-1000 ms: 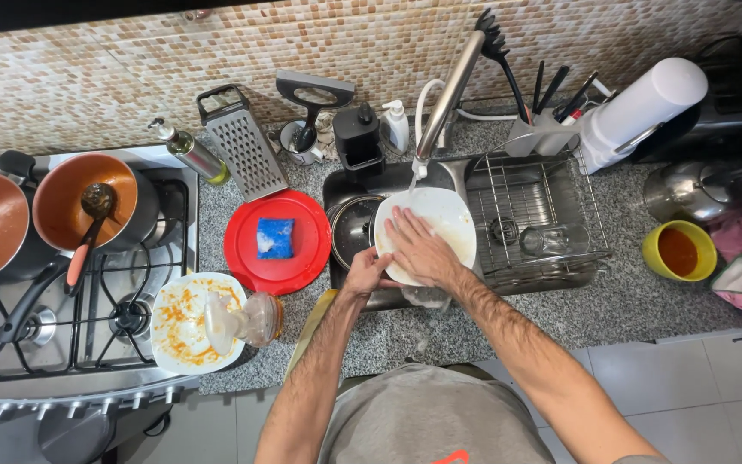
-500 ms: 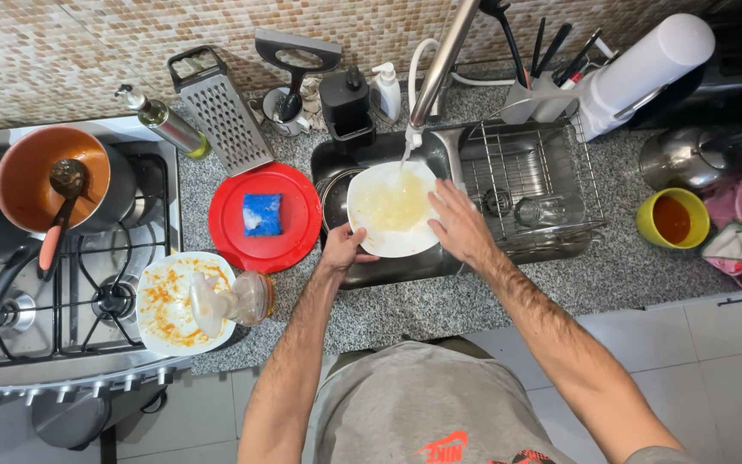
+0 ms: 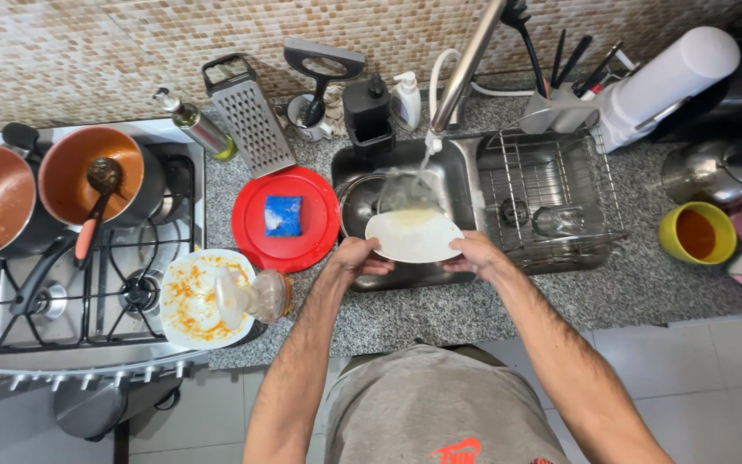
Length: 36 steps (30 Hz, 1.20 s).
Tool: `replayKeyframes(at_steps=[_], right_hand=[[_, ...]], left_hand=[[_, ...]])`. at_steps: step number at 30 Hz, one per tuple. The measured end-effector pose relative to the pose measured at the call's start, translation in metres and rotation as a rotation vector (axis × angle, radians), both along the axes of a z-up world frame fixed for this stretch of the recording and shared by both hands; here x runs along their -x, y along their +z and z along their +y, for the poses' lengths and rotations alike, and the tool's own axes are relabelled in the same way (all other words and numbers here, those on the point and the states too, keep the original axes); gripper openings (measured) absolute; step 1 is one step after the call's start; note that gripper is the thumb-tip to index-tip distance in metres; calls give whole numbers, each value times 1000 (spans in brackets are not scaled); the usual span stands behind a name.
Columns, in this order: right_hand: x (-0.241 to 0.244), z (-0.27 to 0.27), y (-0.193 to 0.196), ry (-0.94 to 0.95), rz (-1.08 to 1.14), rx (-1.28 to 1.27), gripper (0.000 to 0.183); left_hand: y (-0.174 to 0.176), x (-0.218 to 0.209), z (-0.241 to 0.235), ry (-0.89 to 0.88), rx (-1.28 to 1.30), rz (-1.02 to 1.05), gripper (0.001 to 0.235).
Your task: Washing and rinsing plates, a pot lid, and a strainer in a kitchen sink.
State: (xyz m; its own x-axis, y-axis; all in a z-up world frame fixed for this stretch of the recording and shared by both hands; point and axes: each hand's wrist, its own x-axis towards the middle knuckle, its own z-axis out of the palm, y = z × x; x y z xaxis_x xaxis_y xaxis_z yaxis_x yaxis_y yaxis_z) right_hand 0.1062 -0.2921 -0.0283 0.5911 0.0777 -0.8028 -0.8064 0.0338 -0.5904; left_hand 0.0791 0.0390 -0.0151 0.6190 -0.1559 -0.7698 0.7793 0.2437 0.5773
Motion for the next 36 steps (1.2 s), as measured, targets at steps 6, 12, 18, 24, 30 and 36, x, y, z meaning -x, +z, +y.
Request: replayKeyframes(at_steps=[6, 12, 18, 24, 30, 36], right_hand=[[0, 4, 34, 19, -31, 4, 66], [-3, 0, 54, -41, -146, 52, 60], [8, -14, 68, -59, -192, 83, 61], [21, -25, 76, -91, -225, 80, 57], [18, -37, 74, -103, -239, 115, 58], [19, -33, 88, -132, -242, 131, 55]], left_hand=[[26, -11, 3, -58, -86, -47, 55], [68, -26, 13, -166, -296, -75, 77], [-19, -92, 51, 81, -808, -302, 27], [78, -139, 66, 543, -1493, -644, 44], [112, -212, 130, 560, -1552, -437, 114], [145, -226, 156, 230, -1517, -349, 140]])
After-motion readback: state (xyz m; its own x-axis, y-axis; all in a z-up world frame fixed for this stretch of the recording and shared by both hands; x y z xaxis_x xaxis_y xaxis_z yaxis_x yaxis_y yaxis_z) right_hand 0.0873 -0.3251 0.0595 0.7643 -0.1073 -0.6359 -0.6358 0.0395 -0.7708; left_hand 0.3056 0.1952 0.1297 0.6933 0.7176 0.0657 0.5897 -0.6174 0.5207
